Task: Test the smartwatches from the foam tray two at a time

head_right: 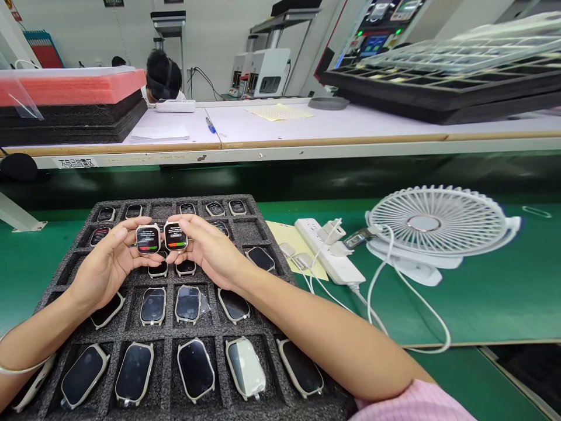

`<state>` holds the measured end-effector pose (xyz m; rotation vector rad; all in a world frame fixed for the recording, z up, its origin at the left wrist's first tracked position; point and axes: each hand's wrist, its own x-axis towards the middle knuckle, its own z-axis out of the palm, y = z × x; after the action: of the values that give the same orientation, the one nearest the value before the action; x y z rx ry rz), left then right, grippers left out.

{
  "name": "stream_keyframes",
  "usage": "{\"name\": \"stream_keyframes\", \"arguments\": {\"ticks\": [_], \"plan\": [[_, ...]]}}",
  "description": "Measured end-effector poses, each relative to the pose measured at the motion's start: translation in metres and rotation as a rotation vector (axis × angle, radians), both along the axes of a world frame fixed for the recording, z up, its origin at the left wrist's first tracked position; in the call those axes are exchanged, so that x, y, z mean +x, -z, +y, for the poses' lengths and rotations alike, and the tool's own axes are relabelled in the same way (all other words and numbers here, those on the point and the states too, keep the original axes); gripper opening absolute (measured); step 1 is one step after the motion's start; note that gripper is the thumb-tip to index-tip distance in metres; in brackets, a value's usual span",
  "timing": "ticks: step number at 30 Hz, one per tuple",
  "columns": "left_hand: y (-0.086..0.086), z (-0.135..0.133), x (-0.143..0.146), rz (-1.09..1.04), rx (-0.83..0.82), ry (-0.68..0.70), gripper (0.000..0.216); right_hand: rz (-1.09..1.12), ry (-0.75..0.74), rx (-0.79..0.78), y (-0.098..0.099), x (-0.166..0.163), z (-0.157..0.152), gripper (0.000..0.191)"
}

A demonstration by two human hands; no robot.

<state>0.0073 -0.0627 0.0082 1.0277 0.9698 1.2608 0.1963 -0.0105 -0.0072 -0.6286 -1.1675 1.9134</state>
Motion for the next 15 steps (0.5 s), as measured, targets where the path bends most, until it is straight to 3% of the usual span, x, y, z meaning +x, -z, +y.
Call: {"name": "stream_keyframes", "arguments": {"ticks": [15], "plan": [[0.0037,0.0012,0.0008,0.111,0.008,-0.053,0.060,-0.006,-0.045,0.063,-0.0003,0.0022,-0.0010,0.053]]}}
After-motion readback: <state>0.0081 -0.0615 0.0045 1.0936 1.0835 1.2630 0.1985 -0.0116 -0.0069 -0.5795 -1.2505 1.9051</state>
